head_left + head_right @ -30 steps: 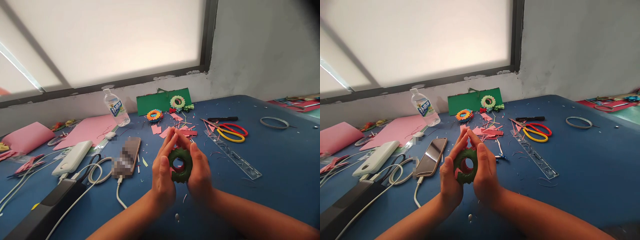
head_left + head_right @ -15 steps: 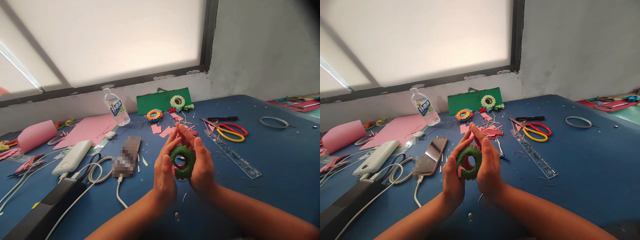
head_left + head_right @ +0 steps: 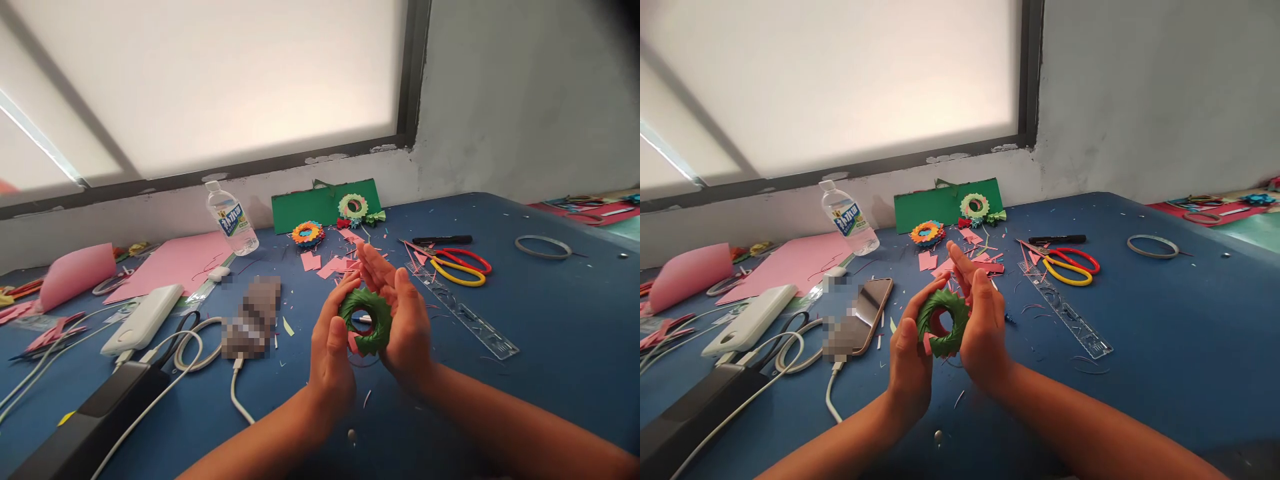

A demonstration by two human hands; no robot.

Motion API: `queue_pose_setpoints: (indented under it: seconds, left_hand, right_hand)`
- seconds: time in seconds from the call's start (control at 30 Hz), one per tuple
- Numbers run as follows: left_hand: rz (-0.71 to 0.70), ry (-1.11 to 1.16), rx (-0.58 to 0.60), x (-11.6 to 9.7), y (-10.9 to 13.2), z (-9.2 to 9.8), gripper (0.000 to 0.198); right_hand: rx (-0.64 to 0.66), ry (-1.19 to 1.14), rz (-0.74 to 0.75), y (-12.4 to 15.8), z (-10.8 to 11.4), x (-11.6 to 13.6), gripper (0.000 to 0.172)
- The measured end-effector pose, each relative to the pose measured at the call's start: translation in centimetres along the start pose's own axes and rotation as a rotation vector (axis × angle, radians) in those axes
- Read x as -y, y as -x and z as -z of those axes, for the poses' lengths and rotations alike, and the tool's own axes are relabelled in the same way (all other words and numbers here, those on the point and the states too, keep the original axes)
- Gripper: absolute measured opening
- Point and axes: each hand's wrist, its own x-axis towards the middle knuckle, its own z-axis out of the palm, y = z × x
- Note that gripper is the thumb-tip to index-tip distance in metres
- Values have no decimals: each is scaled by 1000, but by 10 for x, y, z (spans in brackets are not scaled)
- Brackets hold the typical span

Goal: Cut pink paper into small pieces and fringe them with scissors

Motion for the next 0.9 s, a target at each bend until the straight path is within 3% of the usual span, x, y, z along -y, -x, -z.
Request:
queue_pose_setpoints:
  seconds: [0.33, 0.47, 0.63, 0.9]
  left_hand:
    - [-10, 37, 12, -7, 2, -6, 42]
    - [-26, 47, 9, -9, 6, -3, 43]
    - [-130, -46, 37, -10, 11, 2, 46]
    - [-152, -66, -3, -18, -1, 7, 51]
  right_hand:
    - [20, 132, 103, -5, 5, -4, 40]
    - [121, 276, 81, 3, 6, -8, 40]
    - [243, 294, 44, 12, 4, -16, 41]
    - [213, 222, -87, 23, -1, -17, 39]
